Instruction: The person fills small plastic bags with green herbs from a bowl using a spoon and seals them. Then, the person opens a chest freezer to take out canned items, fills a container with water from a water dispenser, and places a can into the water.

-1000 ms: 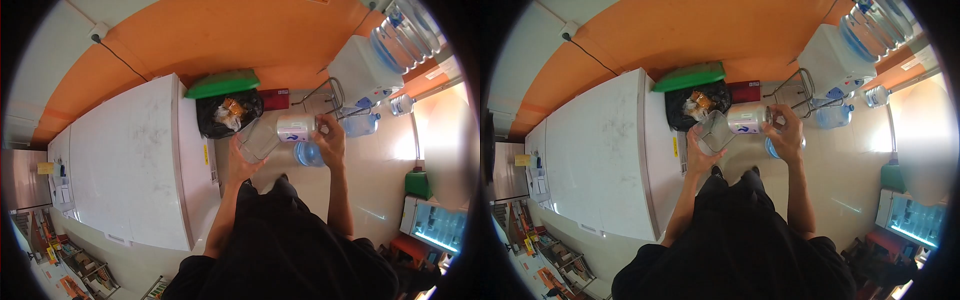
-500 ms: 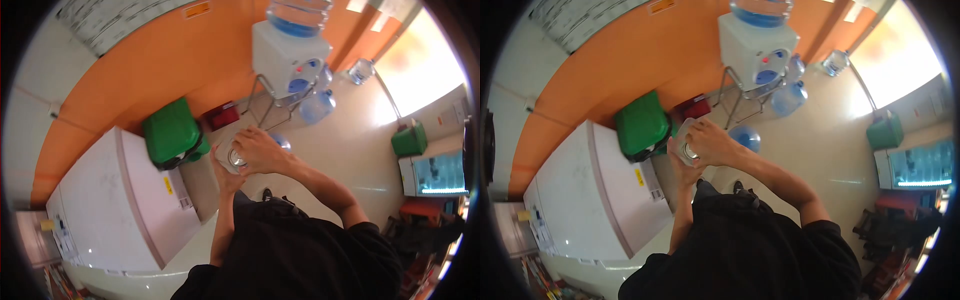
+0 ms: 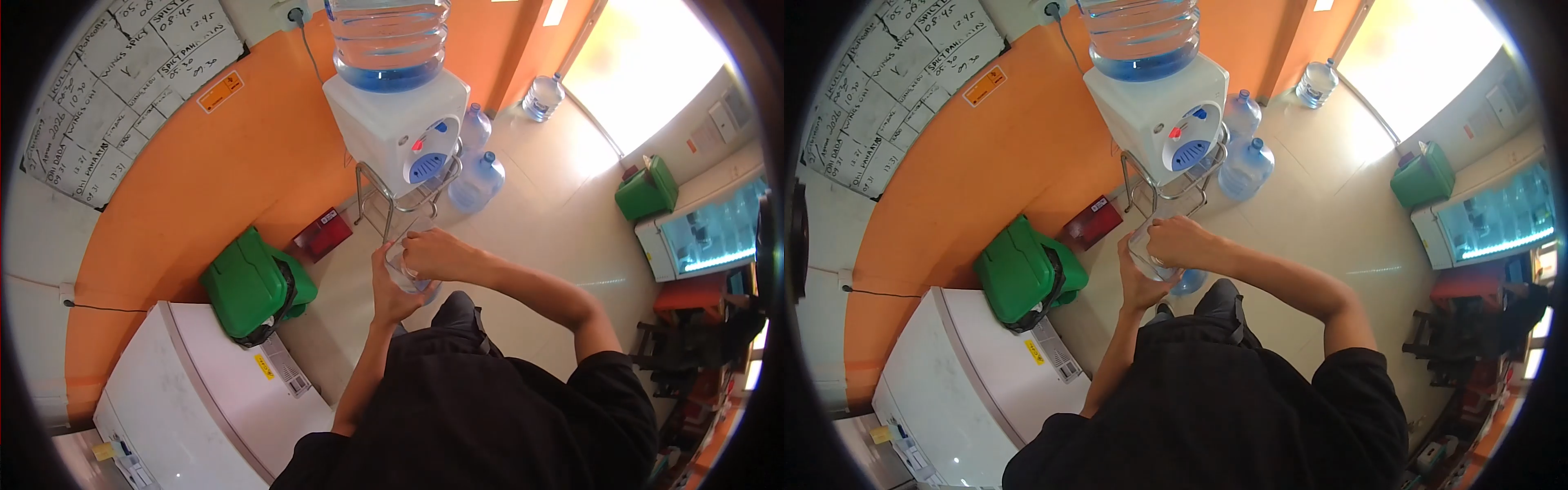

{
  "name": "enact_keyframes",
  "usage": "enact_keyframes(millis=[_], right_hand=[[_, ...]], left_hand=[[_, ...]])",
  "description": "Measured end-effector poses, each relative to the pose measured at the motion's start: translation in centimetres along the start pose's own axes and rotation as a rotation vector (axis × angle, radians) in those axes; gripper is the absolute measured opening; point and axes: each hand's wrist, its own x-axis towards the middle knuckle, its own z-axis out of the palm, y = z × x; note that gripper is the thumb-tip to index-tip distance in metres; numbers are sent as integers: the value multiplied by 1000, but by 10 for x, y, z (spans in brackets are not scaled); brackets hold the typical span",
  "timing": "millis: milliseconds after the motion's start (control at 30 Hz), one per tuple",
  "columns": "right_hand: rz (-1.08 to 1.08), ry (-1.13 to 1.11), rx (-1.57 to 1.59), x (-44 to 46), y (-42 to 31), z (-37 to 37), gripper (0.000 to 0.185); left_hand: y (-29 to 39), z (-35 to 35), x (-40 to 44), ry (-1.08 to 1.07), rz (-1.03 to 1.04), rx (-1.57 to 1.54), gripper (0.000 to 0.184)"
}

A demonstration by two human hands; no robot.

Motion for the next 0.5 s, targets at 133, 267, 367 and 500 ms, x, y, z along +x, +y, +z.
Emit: enact_keyframes(millis=[133,267,367,500], right_hand=[[170,181,433,-17,80,-49,28],[310,543,135,17,196,-50,69],[238,383,-107,54,270,-20,119],[119,415,-214,75,311,29,133]], left_hand=[[-60,64,34,96,-135,-83,108],[-110,150,80,240,-193,67,109],[-152,217,124,431,-239,108,109],[-183,281,169,639,-336,143,110]])
